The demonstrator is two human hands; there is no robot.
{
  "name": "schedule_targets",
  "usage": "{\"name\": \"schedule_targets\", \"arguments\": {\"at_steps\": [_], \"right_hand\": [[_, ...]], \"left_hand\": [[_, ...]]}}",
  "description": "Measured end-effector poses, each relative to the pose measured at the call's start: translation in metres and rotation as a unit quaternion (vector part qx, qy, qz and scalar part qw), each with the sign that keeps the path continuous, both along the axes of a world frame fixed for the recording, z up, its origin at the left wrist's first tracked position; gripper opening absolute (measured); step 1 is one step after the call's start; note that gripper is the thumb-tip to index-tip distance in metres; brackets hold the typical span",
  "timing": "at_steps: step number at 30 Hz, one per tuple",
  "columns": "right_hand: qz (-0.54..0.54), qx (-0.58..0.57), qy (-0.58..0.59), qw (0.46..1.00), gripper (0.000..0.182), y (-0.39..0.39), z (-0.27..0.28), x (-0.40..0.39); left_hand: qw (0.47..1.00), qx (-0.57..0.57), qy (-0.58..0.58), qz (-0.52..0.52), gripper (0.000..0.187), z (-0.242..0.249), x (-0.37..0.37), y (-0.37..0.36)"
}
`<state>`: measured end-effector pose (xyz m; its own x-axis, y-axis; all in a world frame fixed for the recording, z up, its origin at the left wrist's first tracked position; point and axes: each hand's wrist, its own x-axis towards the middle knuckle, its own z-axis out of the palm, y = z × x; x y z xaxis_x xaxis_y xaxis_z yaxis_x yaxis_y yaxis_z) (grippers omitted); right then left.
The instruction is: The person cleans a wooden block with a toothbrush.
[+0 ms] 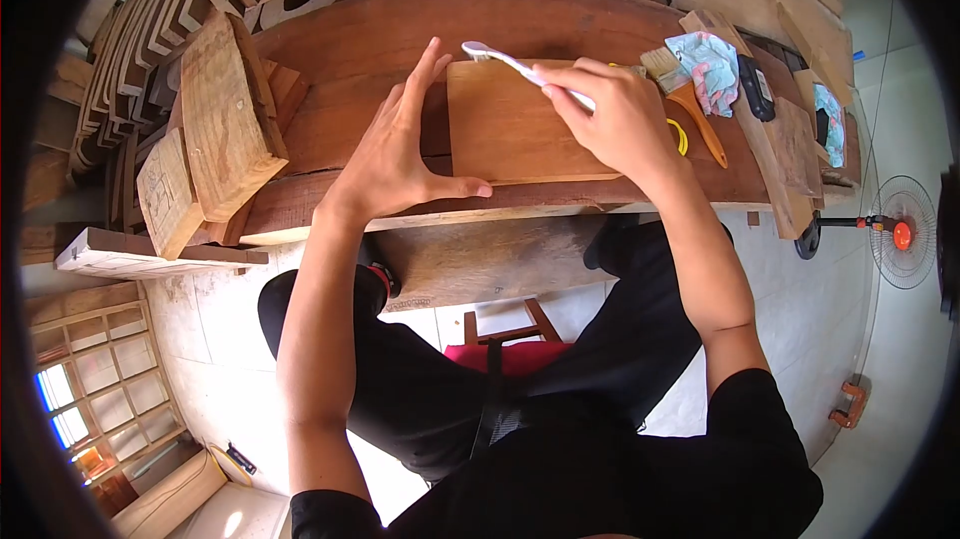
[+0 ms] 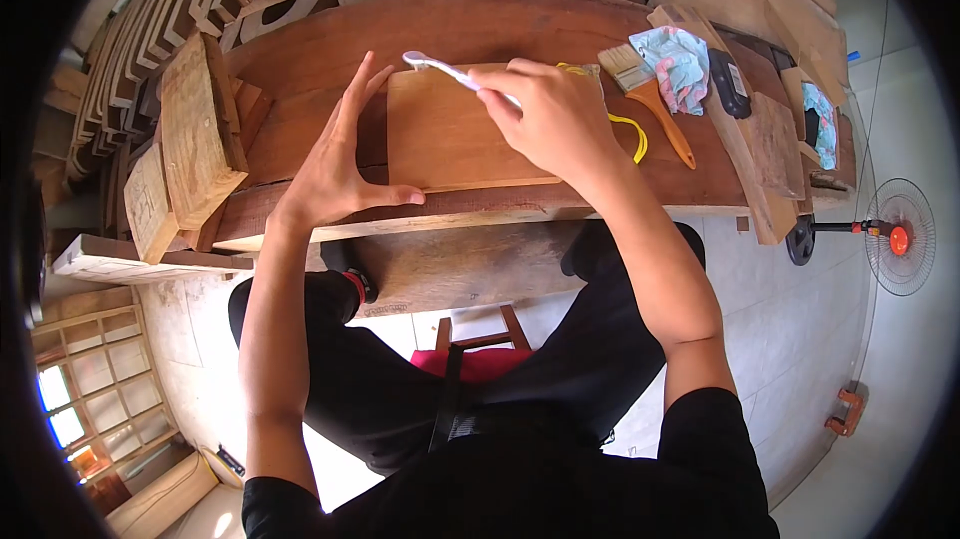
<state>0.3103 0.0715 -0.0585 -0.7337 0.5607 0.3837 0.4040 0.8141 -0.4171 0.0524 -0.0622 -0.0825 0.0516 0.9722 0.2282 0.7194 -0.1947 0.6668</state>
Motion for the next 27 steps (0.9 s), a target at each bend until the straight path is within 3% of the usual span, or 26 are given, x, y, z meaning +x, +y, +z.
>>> {"name": "schedule_targets", "arguments": {"at_steps": [3,6,7,10,15,19,22,24,27], "right_hand": [[0.051,-0.003,0.013,0.999,0.02,-0.016,0.001,-0.004],[-0.001,-0.041,0.022,0.999,0.02,-0.002,-0.001,-0.002],[-0.01,0.047,0.067,0.997,0.02,0.002,-0.004,-0.005],[0.009,-0.029,-0.003,1.0,0.019,-0.016,0.003,-0.006],[-0.026,0.043,0.003,0.999,0.018,0.004,0.007,-0.001],[0.016,0.0,-0.001,1.0,0.019,-0.01,0.004,-0.005],[0.002,0.064,0.041,0.997,0.02,0.01,-0.002,-0.004],[0.041,-0.002,-0.005,0.999,0.025,-0.001,0.009,-0.003],[0.023,0.011,0.022,0.999,0.025,0.008,-0.001,-0.004]], "left_hand": [[1.0,0.006,0.002,0.002,0.164,0.002,-0.002,0.002],[1.0,0.0,-0.003,-0.002,0.163,-0.001,-0.001,-0.001],[1.0,-0.001,-0.005,-0.002,0.163,0.001,-0.001,-0.001],[1.0,0.001,-0.011,0.003,0.164,0.002,-0.001,0.0],[1.0,-0.012,-0.006,0.008,0.166,0.002,-0.001,-0.001],[1.0,-0.013,-0.011,0.01,0.167,0.004,-0.003,0.001],[1.0,-0.015,-0.017,0.007,0.167,0.001,-0.002,0.0],[1.0,-0.013,-0.011,0.012,0.167,0.003,-0.005,0.003],[0.999,-0.036,0.0,0.012,0.166,0.004,-0.004,-0.001]]}}
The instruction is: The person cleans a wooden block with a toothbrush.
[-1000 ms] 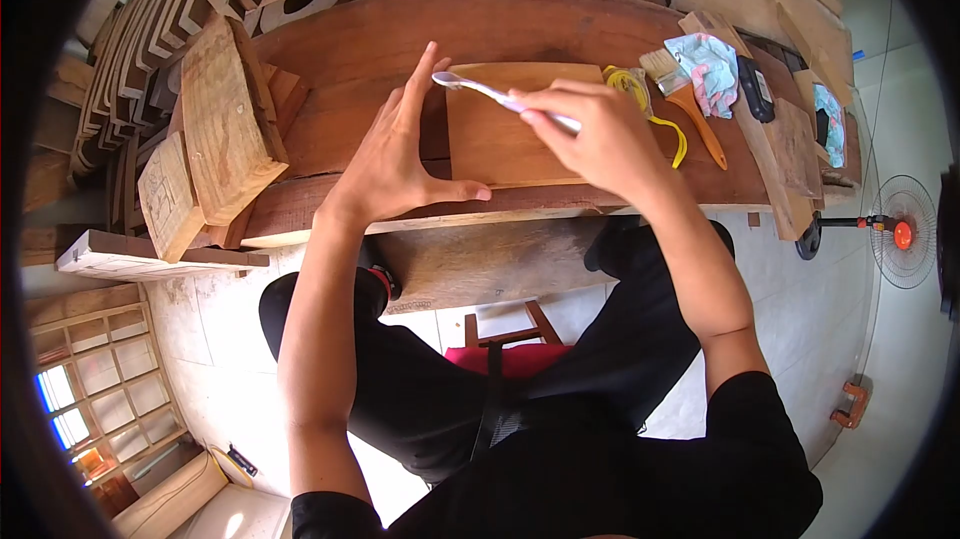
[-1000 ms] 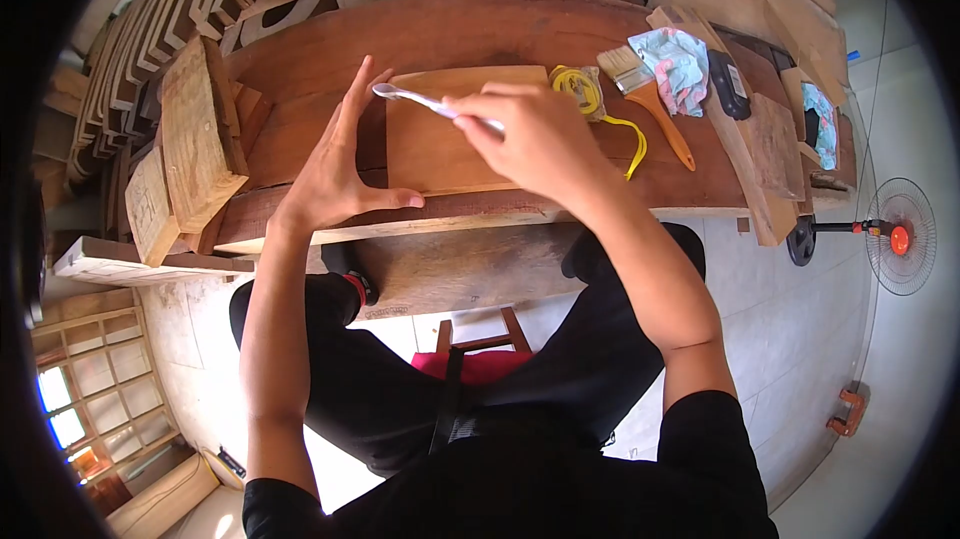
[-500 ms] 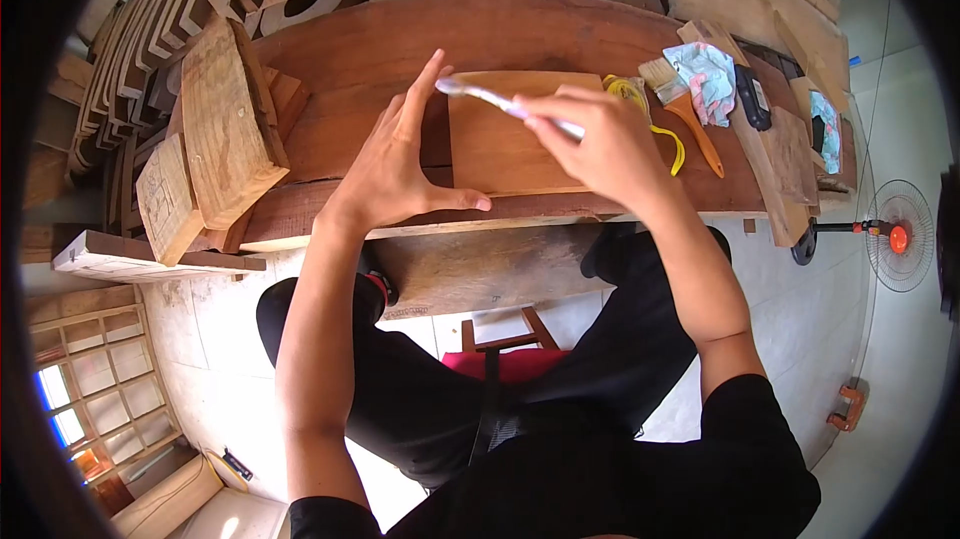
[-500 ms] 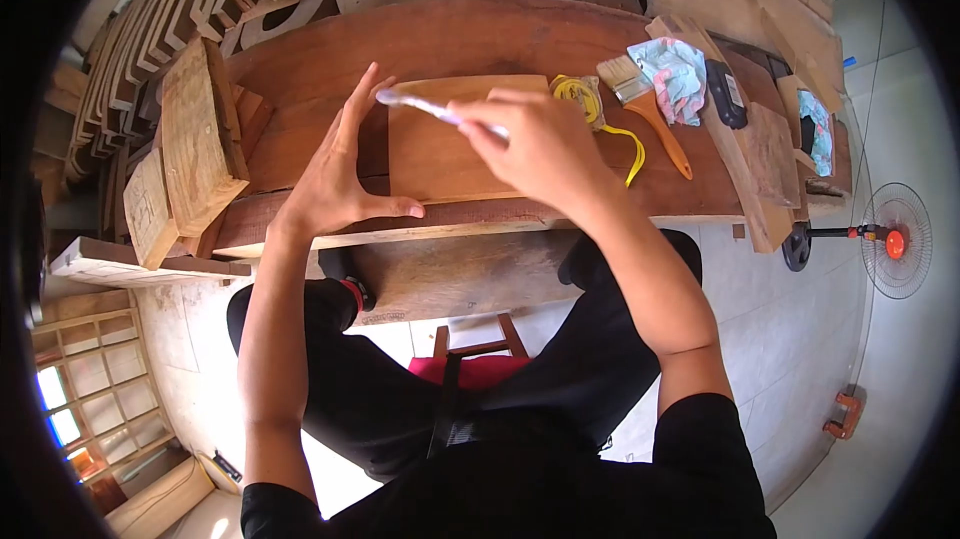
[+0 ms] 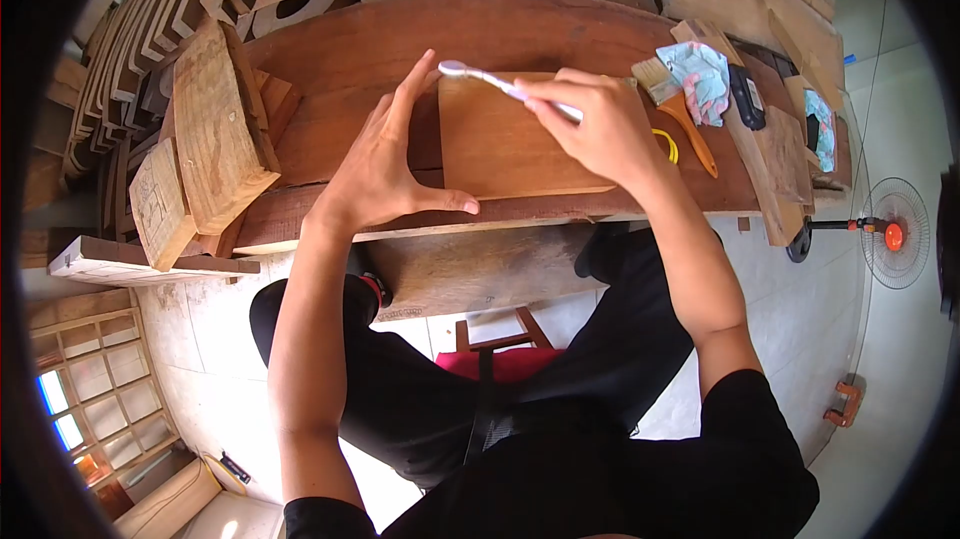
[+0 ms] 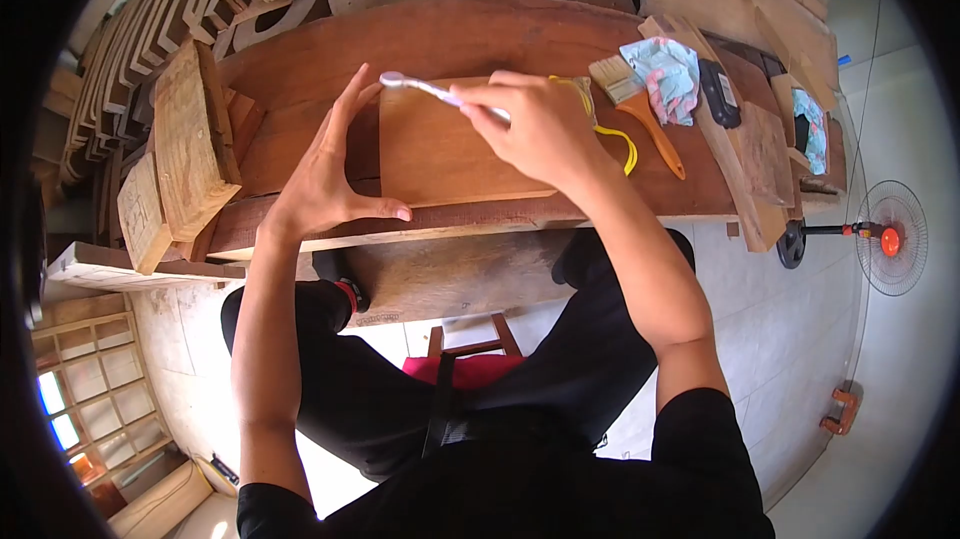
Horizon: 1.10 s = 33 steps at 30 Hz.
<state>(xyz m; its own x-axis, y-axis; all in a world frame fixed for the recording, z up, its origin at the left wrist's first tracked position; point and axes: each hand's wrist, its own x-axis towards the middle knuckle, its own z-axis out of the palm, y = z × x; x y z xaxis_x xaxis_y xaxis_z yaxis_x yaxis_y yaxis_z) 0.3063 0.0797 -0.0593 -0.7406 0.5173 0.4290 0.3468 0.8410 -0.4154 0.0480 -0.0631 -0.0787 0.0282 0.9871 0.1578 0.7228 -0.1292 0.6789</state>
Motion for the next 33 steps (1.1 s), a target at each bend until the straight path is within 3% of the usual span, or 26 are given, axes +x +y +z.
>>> {"name": "schedule_targets", "arguments": {"at_steps": [5,8,11,12,15,18,21,22,25,26,30,33], "right_hand": [[0.024,-0.048,-0.048,0.997,0.023,-0.011,0.007,0.004],[-0.014,0.039,0.008,0.999,0.018,0.007,0.002,0.009],[0.045,0.031,0.002,0.998,0.017,-0.021,0.006,0.004],[0.018,-0.053,-0.053,0.997,0.016,-0.019,0.009,0.007],[-0.045,0.024,-0.03,0.998,0.017,0.001,0.007,0.013],[0.046,0.004,-0.004,0.999,0.017,-0.029,0.007,0.005],[-0.019,-0.023,-0.034,0.999,0.018,-0.009,0.007,0.011],[-0.039,0.031,-0.006,0.999,0.023,-0.001,0.006,0.011],[0.032,-0.062,-0.035,0.997,0.022,-0.023,0.014,0.012],[0.062,-0.022,-0.008,0.998,0.021,-0.023,0.007,0.011],[-0.066,0.027,-0.017,0.997,0.019,0.002,0.01,0.018],[-0.027,0.022,-0.03,0.999,0.019,-0.022,0.003,0.011]], "left_hand": [[1.0,0.019,-0.002,-0.01,0.164,0.003,-0.003,0.002],[0.999,0.007,-0.028,-0.014,0.162,0.002,-0.003,0.002],[1.0,0.009,-0.023,-0.013,0.162,0.002,-0.003,0.003],[1.0,0.014,-0.018,-0.015,0.162,0.002,-0.004,0.004],[1.0,0.019,-0.011,-0.019,0.161,0.0,-0.003,0.001],[0.999,0.027,-0.011,-0.015,0.161,0.001,-0.004,0.005],[1.0,0.015,-0.021,-0.016,0.16,0.001,-0.003,-0.001],[1.0,0.017,-0.017,-0.015,0.159,0.003,-0.003,-0.002],[0.999,0.03,-0.023,-0.017,0.156,0.002,-0.002,0.004],[0.999,0.026,-0.022,-0.017,0.156,0.002,-0.002,0.004],[1.0,0.0,-0.014,-0.008,0.155,0.002,-0.001,-0.002],[1.0,0.013,0.001,-0.006,0.154,0.005,0.001,0.001]]}}
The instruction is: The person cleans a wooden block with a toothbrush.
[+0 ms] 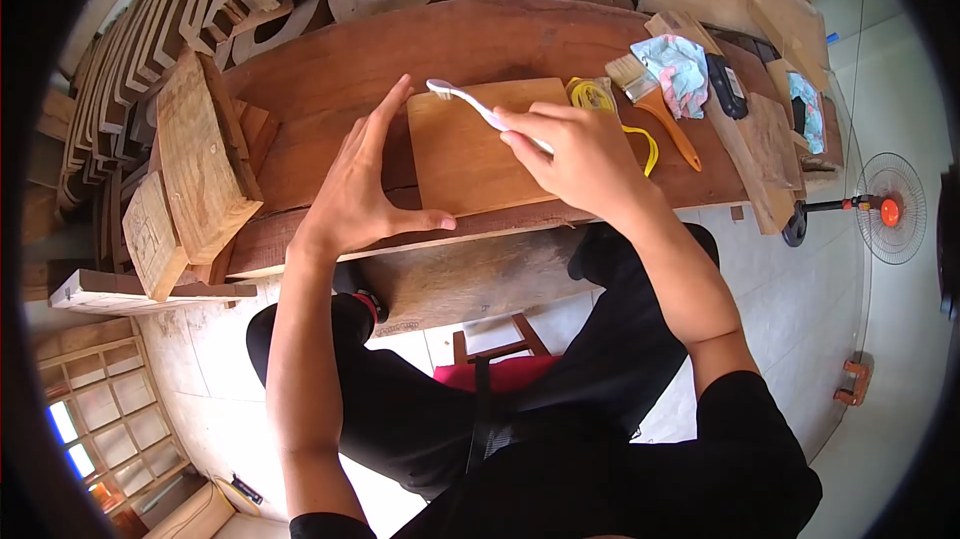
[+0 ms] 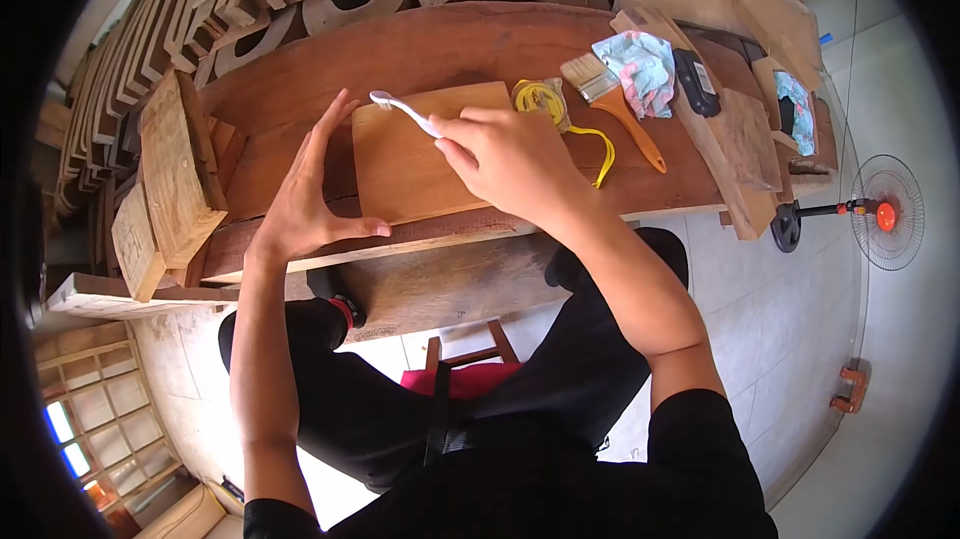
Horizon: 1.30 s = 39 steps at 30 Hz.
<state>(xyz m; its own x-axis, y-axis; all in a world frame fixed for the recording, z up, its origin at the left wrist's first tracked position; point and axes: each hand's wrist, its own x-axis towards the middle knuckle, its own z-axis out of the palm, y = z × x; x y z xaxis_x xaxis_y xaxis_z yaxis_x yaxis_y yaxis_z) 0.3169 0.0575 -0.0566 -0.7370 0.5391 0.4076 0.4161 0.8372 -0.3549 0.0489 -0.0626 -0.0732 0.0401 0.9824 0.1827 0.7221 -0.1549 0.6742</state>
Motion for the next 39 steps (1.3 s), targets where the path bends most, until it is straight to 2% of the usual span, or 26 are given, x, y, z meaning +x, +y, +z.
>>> {"name": "schedule_targets", "arguments": {"at_steps": [1,2,4,6,8,9,12,13,16,17,19,22,23,24,27,29,31,32,33,34,36,39], "right_hand": [[-0.016,-0.024,-0.009,1.0,0.02,0.0,0.002,0.001],[-0.001,-0.018,0.039,0.999,0.02,0.013,-0.002,0.004],[-0.035,0.019,0.0,0.999,0.019,0.025,0.011,0.012],[0.001,-0.054,0.003,0.999,0.017,0.013,0.002,0.009],[0.078,-0.014,0.066,0.995,0.017,-0.001,-0.004,0.0],[0.058,-0.064,0.01,0.996,0.016,-0.001,0.003,0.003],[-0.037,-0.057,0.002,0.998,0.019,0.022,0.008,0.012],[-0.028,-0.021,0.004,0.999,0.019,0.023,0.007,0.011],[0.044,-0.068,0.008,0.997,0.021,-0.006,0.007,0.003],[0.047,-0.113,-0.011,0.992,0.023,-0.006,0.01,0.004],[0.012,-0.078,0.001,0.997,0.024,0.011,0.006,0.01],[0.004,-0.042,0.039,0.998,0.022,0.024,-0.004,0.011],[0.012,-0.042,0.041,0.998,0.022,0.019,-0.006,0.009],[0.021,-0.044,0.042,0.998,0.022,0.014,-0.004,0.008],[0.035,-0.065,0.043,0.996,0.023,0.017,0.002,0.01],[0.065,-0.061,0.067,0.994,0.023,0.026,-0.006,0.012],[0.058,-0.079,0.035,0.995,0.023,0.026,-0.001,0.016],[0.059,-0.088,0.029,0.994,0.023,0.027,0.0,0.013],[0.072,-0.096,0.104,0.987,0.023,0.024,-0.017,0.014],[0.047,-0.138,0.006,0.989,0.024,0.019,0.008,0.013],[0.05,-0.106,0.057,0.991,0.02,0.014,0.005,0.012],[0.055,-0.092,0.041,0.993,0.022,0.029,0.005,0.009]], "left_hand": [[1.0,0.002,0.008,-0.004,0.154,0.0,0.001,-0.001],[1.0,0.0,0.0,-0.006,0.154,0.0,0.001,-0.002],[1.0,-0.001,-0.018,-0.002,0.154,0.0,0.002,-0.002],[1.0,0.007,-0.022,-0.004,0.154,-0.001,0.001,-0.002],[0.999,0.011,-0.029,-0.008,0.153,-0.003,0.0,0.001],[0.999,0.008,-0.033,-0.008,0.153,-0.004,0.0,0.001],[1.0,0.007,-0.026,-0.005,0.153,-0.005,0.002,-0.001],[1.0,0.01,-0.019,-0.003,0.152,-0.004,0.002,-0.002],[1.0,0.014,-0.014,-0.009,0.152,-0.006,0.0,-0.001],[1.0,0.016,-0.015,-0.008,0.152,-0.006,0.0,-0.001],[1.0,0.02,-0.022,-0.008,0.151,-0.007,0.0,-0.001],[1.0,0.007,0.012,0.004,0.142,0.0,0.001,-0.005],[0.998,0.04,0.039,-0.003,0.134,0.004,-0.006,-0.005],[0.995,0.072,0.066,-0.008,0.126,0.01,-0.018,-0.008],[0.982,0.156,0.107,-0.022,0.127,0.069,-0.046,-0.032],[0.967,0.206,0.126,-0.075,0.128,0.123,-0.047,-0.058],[0.954,0.229,0.143,-0.129,0.129,0.159,-0.036,-0.076],[0.949,0.24,0.146,-0.146,0.129,0.168,-0.033,-0.078],[0.944,0.238,0.163,-0.16,0.13,0.18,-0.031,-0.082],[0.939,0.242,0.18,-0.165,0.13,0.186,-0.022,-0.088],[0.934,0.248,0.189,-0.175,0.131,0.19,-0.014,-0.092],[0.929,0.257,0.208,-0.167,0.133,0.185,-0.003,-0.098]]}}
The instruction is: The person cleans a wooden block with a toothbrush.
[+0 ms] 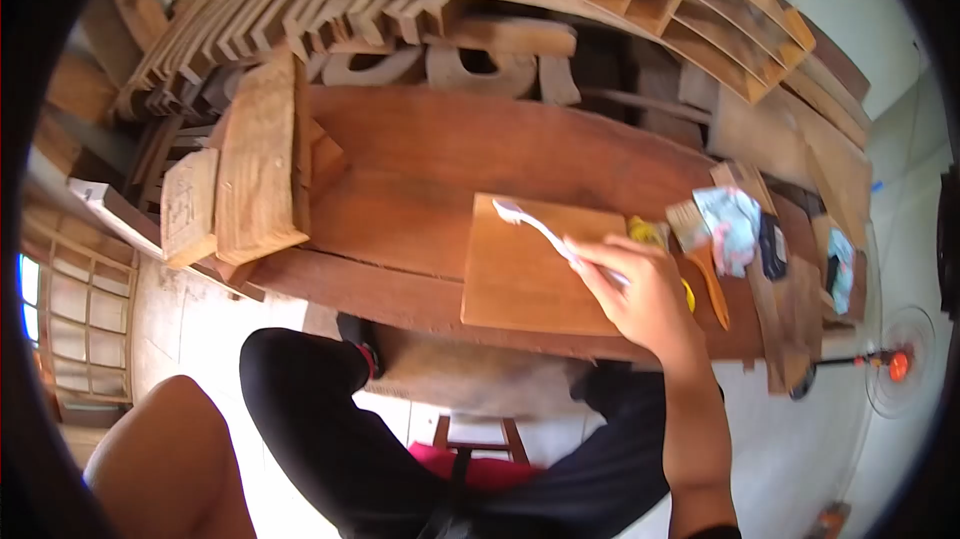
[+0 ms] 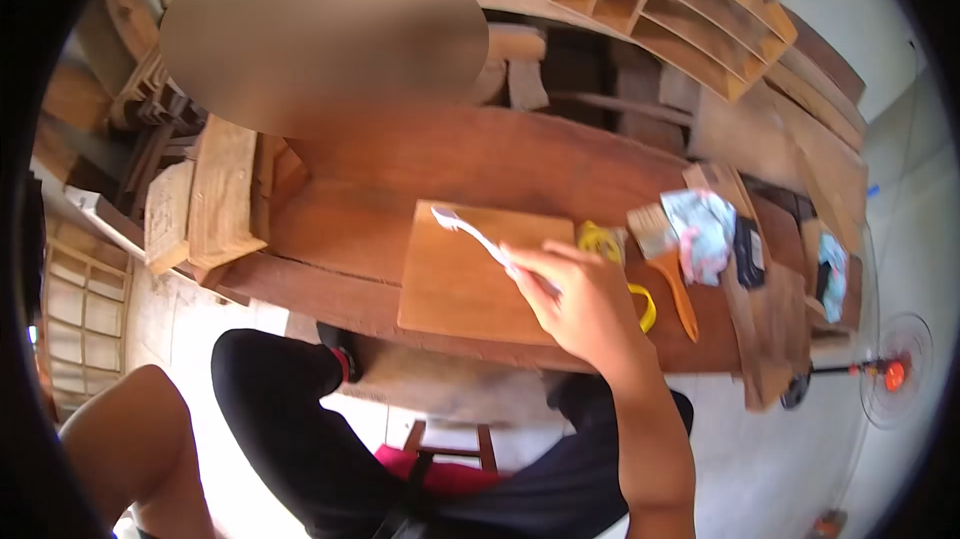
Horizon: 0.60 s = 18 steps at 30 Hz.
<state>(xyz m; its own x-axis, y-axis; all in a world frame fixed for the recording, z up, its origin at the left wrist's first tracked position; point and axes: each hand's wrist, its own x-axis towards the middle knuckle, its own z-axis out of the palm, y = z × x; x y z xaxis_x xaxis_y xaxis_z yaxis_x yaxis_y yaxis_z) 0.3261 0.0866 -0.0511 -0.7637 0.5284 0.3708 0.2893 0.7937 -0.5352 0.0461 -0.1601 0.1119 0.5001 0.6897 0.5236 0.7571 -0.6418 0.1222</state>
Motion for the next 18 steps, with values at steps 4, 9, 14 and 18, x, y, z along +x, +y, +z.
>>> {"name": "schedule_targets", "arguments": {"at_steps": [4,9,14,18], "right_hand": [[0.001,-0.018,0.008,1.0,0.022,-0.011,0.003,0.001],[0.019,0.004,0.011,1.0,0.022,-0.034,0.002,-0.003],[-0.05,0.069,-0.025,0.996,0.017,-0.023,0.001,0.001],[-0.034,0.061,0.008,0.998,0.018,-0.026,0.005,0.002]], "left_hand": [[1.0,-0.011,-0.022,0.004,0.135,-0.002,0.004,0.004],[0.992,0.016,-0.112,0.053,0.137,-0.018,-0.002,0.025],[0.959,-0.146,-0.16,0.183,0.146,-0.14,0.007,0.089],[0.949,-0.25,-0.078,0.177,0.154,-0.161,0.006,0.087]]}}
